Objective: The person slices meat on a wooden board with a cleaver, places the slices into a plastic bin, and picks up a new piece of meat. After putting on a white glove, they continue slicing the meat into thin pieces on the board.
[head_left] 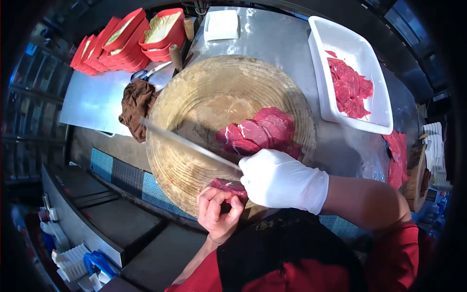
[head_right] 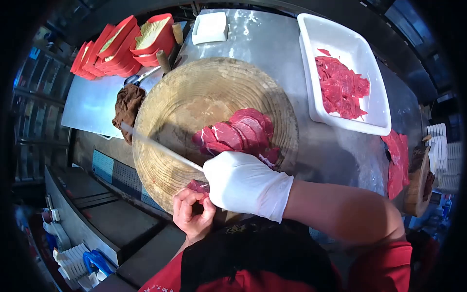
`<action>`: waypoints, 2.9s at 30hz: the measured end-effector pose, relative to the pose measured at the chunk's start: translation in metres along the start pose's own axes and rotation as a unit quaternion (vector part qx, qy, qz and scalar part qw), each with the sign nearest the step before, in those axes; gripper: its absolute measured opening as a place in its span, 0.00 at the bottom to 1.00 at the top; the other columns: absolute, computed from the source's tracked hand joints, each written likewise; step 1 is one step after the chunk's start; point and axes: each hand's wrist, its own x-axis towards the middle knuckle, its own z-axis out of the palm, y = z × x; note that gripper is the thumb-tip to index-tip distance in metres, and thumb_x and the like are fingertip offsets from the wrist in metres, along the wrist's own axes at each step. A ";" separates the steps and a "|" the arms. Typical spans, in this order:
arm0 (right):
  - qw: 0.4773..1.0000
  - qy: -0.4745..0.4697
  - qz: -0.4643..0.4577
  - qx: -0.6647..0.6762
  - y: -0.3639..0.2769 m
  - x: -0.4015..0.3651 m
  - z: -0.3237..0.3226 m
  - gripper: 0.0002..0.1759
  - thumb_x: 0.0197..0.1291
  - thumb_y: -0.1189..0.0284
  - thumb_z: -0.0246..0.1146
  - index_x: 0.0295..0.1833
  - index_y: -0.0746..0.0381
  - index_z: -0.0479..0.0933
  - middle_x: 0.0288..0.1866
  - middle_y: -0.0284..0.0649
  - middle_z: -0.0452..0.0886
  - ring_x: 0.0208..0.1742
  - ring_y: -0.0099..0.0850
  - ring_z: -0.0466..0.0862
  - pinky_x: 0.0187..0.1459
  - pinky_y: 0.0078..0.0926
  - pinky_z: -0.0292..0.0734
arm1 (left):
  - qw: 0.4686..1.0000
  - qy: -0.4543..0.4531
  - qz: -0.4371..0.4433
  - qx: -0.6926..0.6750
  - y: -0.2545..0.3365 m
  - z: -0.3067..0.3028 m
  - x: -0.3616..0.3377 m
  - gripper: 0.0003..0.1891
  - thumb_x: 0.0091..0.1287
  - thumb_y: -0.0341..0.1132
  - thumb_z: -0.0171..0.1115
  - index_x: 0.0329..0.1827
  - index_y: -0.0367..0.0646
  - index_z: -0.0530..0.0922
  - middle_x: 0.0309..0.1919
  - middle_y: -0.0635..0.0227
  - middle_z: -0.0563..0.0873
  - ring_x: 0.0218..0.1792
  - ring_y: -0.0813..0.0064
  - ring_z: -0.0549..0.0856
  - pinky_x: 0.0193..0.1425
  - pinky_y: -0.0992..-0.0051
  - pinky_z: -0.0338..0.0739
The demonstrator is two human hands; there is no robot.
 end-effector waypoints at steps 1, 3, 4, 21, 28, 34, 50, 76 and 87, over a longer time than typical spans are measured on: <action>1.000 0.015 0.017 -0.010 0.003 -0.005 -0.001 0.09 0.45 0.71 0.65 0.28 0.67 0.77 0.26 0.47 0.76 0.26 0.45 0.82 0.30 0.39 0.80 | 1.000 -0.003 -0.003 -0.014 -0.001 -0.001 -0.002 0.11 0.49 0.25 0.74 0.35 0.40 0.82 0.33 0.64 0.81 0.37 0.62 0.81 0.44 0.66 0.78; 0.995 -0.003 0.097 0.008 -0.003 -0.024 -0.015 0.06 0.49 0.75 0.62 0.29 0.67 0.76 0.26 0.50 0.79 0.28 0.48 0.83 0.31 0.42 0.79 | 1.000 -0.005 0.007 -0.005 -0.002 -0.002 -0.005 0.11 0.50 0.24 0.74 0.36 0.38 0.81 0.35 0.62 0.81 0.37 0.63 0.82 0.44 0.69 0.78; 0.988 -0.033 0.145 0.045 -0.009 -0.030 -0.024 0.05 0.51 0.76 0.61 0.31 0.67 0.76 0.26 0.50 0.80 0.28 0.49 0.84 0.31 0.44 0.79 | 1.000 -0.011 0.011 0.000 -0.002 -0.004 -0.005 0.12 0.52 0.23 0.74 0.38 0.37 0.81 0.36 0.61 0.81 0.37 0.65 0.82 0.43 0.71 0.78; 0.958 -0.231 0.168 0.012 -0.047 -0.077 -0.056 0.05 0.52 0.71 0.60 0.29 0.60 0.73 0.19 0.39 0.75 0.19 0.34 0.82 0.18 0.34 0.74 | 0.997 -0.062 -0.029 0.028 -0.021 -0.015 -0.035 0.14 0.54 0.38 0.76 0.40 0.42 0.86 0.34 0.64 0.89 0.34 0.60 0.89 0.41 0.67 0.82; 0.967 -0.187 0.151 0.081 -0.035 -0.027 -0.024 0.05 0.55 0.72 0.59 0.30 0.61 0.73 0.20 0.41 0.77 0.20 0.38 0.83 0.21 0.35 0.76 | 0.998 -0.019 0.062 0.013 -0.015 -0.006 -0.009 0.17 0.50 0.32 0.80 0.43 0.39 0.85 0.40 0.58 0.88 0.40 0.59 0.88 0.46 0.67 0.83; 0.990 -0.058 0.047 0.122 -0.001 0.019 0.004 0.08 0.50 0.73 0.64 0.32 0.66 0.74 0.23 0.46 0.78 0.25 0.44 0.84 0.28 0.40 0.78 | 0.999 -0.032 0.033 -0.010 -0.003 -0.005 0.007 0.15 0.48 0.26 0.77 0.38 0.38 0.83 0.36 0.60 0.83 0.38 0.59 0.84 0.46 0.66 0.80; 0.972 -0.176 0.151 -0.025 -0.055 -0.108 -0.059 0.05 0.54 0.71 0.61 0.32 0.60 0.74 0.21 0.38 0.76 0.19 0.34 0.81 0.20 0.34 0.75 | 0.999 -0.020 0.038 0.032 -0.012 -0.013 -0.025 0.14 0.50 0.31 0.76 0.40 0.44 0.84 0.35 0.61 0.87 0.36 0.55 0.87 0.45 0.63 0.80; 0.972 -0.103 0.197 0.074 -0.027 -0.024 -0.033 0.05 0.56 0.74 0.60 0.30 0.65 0.75 0.23 0.48 0.79 0.25 0.48 0.84 0.28 0.43 0.78 | 1.000 -0.007 0.020 -0.006 0.000 -0.008 -0.011 0.11 0.51 0.24 0.75 0.37 0.40 0.82 0.35 0.62 0.81 0.39 0.60 0.81 0.43 0.67 0.78; 0.973 -0.170 0.154 -0.021 -0.060 -0.102 -0.056 0.06 0.54 0.70 0.60 0.29 0.60 0.73 0.21 0.36 0.74 0.20 0.32 0.81 0.21 0.33 0.76 | 1.000 -0.007 0.023 -0.013 -0.014 -0.012 -0.027 0.13 0.48 0.31 0.78 0.36 0.44 0.84 0.33 0.62 0.88 0.34 0.60 0.88 0.44 0.66 0.81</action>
